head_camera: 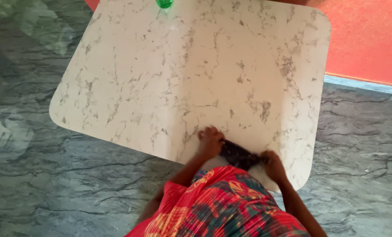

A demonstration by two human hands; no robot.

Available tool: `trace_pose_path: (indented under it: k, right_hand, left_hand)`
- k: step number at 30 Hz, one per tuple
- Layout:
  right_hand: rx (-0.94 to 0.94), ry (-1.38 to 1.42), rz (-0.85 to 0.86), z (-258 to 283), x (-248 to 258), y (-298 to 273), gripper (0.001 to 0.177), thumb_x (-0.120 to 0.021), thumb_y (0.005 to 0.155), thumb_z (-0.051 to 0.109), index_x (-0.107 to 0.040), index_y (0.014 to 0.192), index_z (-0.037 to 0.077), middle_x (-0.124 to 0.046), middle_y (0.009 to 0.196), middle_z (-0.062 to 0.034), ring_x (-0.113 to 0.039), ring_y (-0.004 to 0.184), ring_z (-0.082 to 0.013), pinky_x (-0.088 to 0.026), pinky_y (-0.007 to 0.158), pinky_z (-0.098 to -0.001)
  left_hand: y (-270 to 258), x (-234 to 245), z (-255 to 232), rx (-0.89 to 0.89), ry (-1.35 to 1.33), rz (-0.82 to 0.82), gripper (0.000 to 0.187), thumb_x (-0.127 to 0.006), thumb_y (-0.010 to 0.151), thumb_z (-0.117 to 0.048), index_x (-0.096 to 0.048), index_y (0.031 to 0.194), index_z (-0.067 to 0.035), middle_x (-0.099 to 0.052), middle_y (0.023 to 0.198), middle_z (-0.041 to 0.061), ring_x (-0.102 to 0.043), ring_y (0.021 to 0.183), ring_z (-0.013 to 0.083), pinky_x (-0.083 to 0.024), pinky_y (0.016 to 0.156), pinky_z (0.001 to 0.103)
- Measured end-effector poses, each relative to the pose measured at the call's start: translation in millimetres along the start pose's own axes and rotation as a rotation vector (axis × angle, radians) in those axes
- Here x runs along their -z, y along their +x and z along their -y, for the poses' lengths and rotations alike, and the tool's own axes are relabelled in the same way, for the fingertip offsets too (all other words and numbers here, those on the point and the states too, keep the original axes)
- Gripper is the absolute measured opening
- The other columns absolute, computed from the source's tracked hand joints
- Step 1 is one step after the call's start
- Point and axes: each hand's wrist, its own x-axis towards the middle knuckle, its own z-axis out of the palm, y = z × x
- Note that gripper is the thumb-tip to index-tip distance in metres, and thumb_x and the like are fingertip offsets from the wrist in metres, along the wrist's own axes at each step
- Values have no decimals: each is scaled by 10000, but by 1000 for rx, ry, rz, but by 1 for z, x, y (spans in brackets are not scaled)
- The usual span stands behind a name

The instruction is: The person wipes a white marble-patterned tabletop with a dark cloth. They move the cloth across the surface in various directions, covering the entire area. A green spray bottle is visible on the table.

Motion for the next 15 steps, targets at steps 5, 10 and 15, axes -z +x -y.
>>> trace_pose_path:
  k: [5,10,15]
  right_hand:
    - [320,149,-282,70,43,52,261,-661,835,-109,-685,1003,89,-725,1044,-62,-653,931,-247,-533,774,-347]
    - [628,-188,-391,109,53,80,301,-706,762,-109,-639,925,135,-719,1207,-8,-583,1205,-281,-469,1000,-448]
    - [215,-581,50,49,14,64,667,-745,766,231,-536,1393,326,-303,1642,-70,-323,1422,-400,-309,1083,-611]
  left_hand:
    - [8,94,29,-291,-140,-512,179,-689,828,-42,-641,962,-150,-680,1273,21,-499,1380,260,-262,1121,518]
    - [-12,144,43,-329,87,-606,149,-728,904,-66,-639,944,-178,-652,1154,5,-518,1313,252,-236,1187,542]
    - [-51,129,71,4,84,125,390,-810,724,-216,-698,1090,-143,-622,1224,59,-499,1228,298,-218,1087,628]
